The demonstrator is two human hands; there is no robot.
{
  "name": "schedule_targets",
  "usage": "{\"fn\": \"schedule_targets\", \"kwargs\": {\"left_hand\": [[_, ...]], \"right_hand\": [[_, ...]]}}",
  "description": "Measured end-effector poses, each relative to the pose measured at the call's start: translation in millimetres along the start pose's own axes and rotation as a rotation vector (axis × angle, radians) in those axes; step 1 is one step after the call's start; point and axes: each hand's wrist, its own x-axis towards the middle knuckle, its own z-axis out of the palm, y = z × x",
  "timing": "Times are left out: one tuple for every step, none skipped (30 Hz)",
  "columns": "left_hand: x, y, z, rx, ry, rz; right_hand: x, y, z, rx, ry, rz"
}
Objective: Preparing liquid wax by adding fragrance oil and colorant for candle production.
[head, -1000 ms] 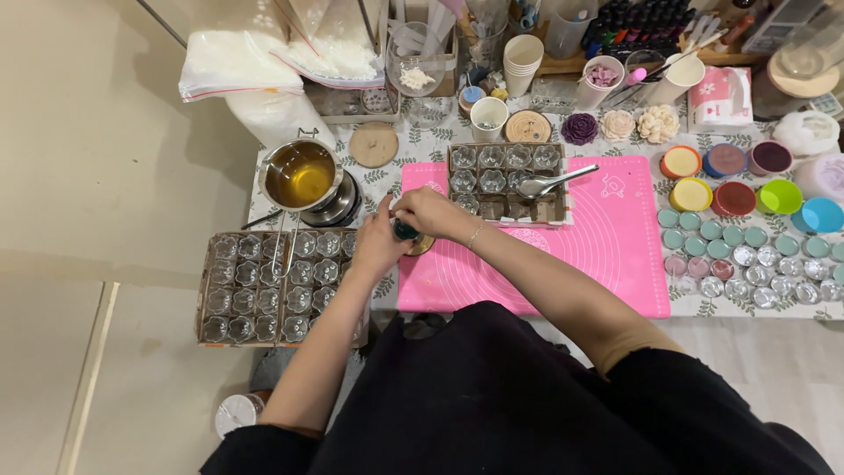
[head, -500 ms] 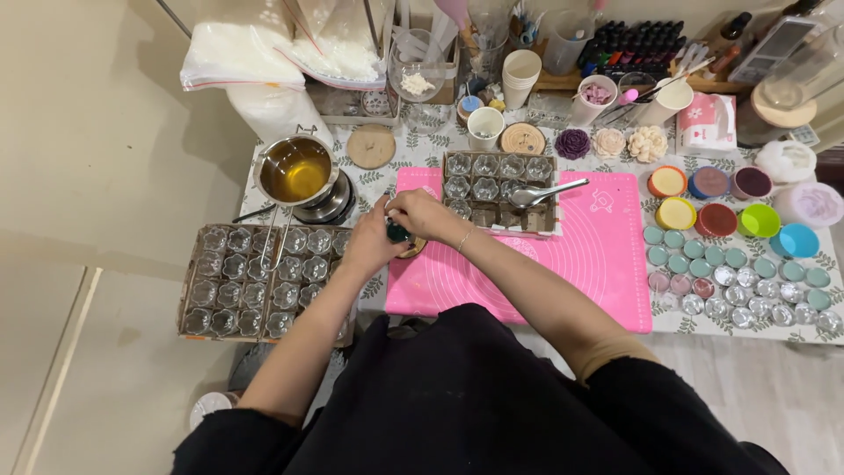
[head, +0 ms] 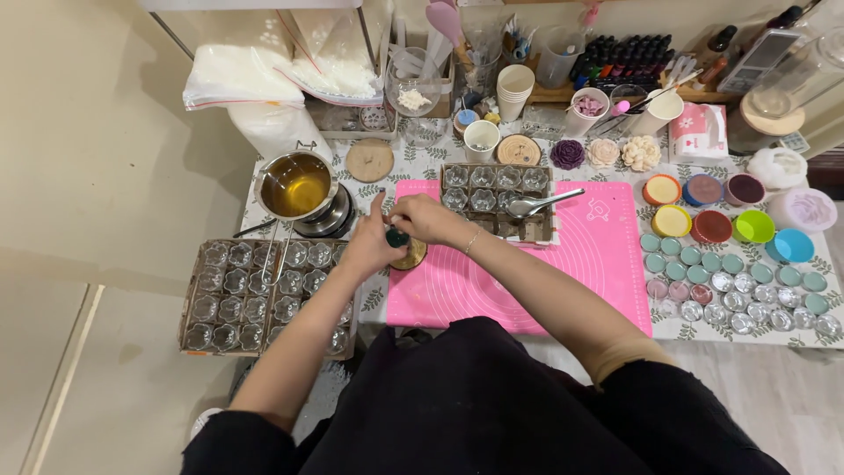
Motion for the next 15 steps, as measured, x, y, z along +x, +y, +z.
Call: {"fn": "schedule_targets", "kwargs": {"left_hand": [[2.2,2.4,-5.6,0.012,-0.011,0.018],[4.6,10.5,-17.5,0.012,-0.007,0.018],[6.6,18.5,-29.6,-0.025,-0.035,0.048],[8.1,25.9,-42.3,-0.061,-0.061,0.078],[13.1,29.2,-52.0,-0.061,-0.056,0.077],[18.7,32.8,-61.9,-0.052,-0.058,0.128],[24.4,36.8,-71.8,-0.044,-0.061,0.179],[31.5,39.6,-79.9,-0.044,-0.057,0.184],[38.4,42.6,-88.0,-0.03,-0.002,0.32],[44.9,45.3,-97.2,-0.014,0.052,0.456],[47.2,54.5,-109.1,-0.013,0.056,0.46],[49.4,63.7,-120.9,-0.007,0.009,0.405],[51.5,72.9,-132.7,-0.001,-0.038,0.35],[53.4,79.4,-140.6,0.001,-0.035,0.355],[55.1,85.8,-148.6,0.008,-0.047,0.346]], "right_hand": [[2.1,-1.9,-5.5,0.023,-0.005,-0.012],[6.2,-6.6,-15.0,0.021,-0.005,-0.016],[10.3,-11.7,-24.3,0.015,0.015,-0.05],[15.1,-17.2,-33.2,0.01,0.033,-0.087],[20.7,-20.2,-41.9,0.008,0.033,-0.092],[26.1,-23.0,-51.1,-0.031,0.054,-0.137],[31.5,-25.8,-60.6,-0.07,0.074,-0.182],[35.1,-30.6,-71.3,-0.076,0.077,-0.184],[38.7,-35.5,-82.0,-0.082,0.097,-0.209],[42.9,-41.2,-92.3,-0.087,0.118,-0.237],[45.8,-47.5,-102.2,-0.091,0.12,-0.24],[48.4,-53.7,-111.9,-0.09,0.15,-0.244],[51.1,-60.0,-121.6,-0.089,0.179,-0.248],[53.4,-63.7,-130.5,-0.093,0.182,-0.25],[55.8,-67.5,-139.4,-0.124,0.208,-0.263]]}}
